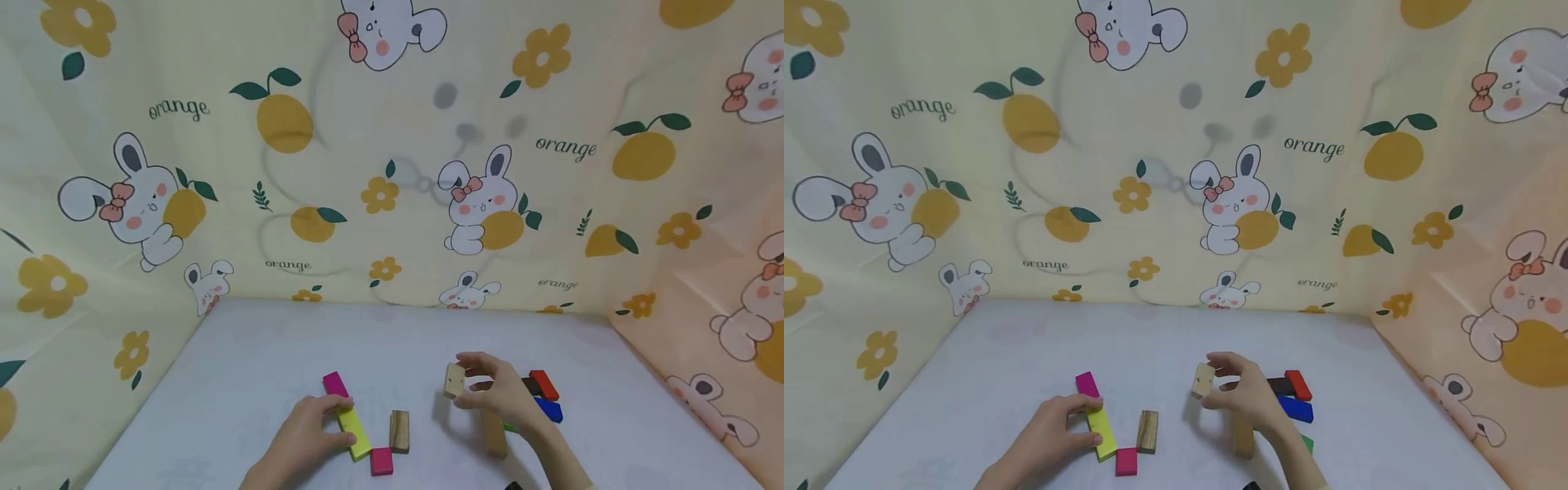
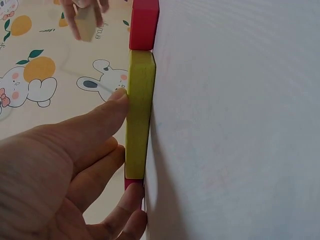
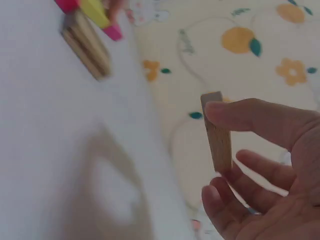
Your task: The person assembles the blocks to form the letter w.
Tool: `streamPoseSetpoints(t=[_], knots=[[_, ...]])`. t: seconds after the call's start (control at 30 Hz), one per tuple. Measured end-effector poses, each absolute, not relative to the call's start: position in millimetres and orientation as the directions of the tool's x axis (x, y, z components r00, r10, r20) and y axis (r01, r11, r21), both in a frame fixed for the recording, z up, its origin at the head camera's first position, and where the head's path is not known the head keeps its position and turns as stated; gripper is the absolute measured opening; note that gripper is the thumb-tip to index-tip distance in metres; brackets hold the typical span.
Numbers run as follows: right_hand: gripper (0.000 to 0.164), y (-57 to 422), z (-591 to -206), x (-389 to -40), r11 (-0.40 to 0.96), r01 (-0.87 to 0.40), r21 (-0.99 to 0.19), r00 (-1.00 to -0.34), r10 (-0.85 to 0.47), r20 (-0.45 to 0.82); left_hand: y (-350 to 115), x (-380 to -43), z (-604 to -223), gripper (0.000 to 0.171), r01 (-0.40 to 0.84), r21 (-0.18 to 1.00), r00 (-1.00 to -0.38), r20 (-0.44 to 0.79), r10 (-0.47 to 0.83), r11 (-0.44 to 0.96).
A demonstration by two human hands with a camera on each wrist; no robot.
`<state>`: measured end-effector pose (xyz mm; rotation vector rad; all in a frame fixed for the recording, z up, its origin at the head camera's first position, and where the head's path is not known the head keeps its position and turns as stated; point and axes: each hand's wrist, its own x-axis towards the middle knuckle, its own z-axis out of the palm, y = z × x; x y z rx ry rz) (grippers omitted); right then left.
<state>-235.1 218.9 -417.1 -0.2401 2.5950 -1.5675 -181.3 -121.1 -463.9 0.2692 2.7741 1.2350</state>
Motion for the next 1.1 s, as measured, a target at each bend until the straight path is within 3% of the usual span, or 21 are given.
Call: streamPoseSetpoints(t=[0.13, 0.3, 0.6, 0.8, 1.1], knots=[[0.072, 201, -427, -234, 0.419, -0.103, -0.902, -0.973, -0.23, 0.004, -119, -181, -463, 0.048, 0.114, 0.736, -0.982, -0.018, 0.187, 0.667], [0.071, 191, -439, -242, 0.468, -0.159, -0.869, -0.962, -0.27, 0.031, -119, -181, -463, 0.048, 0.112, 0.734, -0.983, -0.019, 0.185, 0.67], [0.068, 178, -457, -254, 0.487, -0.153, -0.86, -0.933, -0.359, -0.037, -119, -181, -463, 0.048, 0.125, 0.731, -0.981, -0.01, 0.193, 0.671], [0.056, 178, -466, -257, 0.427, -0.112, -0.897, -0.933, -0.356, -0.053, -119, -180, -463, 0.048, 0.116, 0.736, -0.982, -0.017, 0.19, 0.666], [0.043, 168, -469, -258, 0.389, -0.172, -0.905, -0.936, -0.351, 0.027, -119, -180, -463, 0.048, 0.124, 0.729, -0.982, -0.009, 0.191, 0.673]])
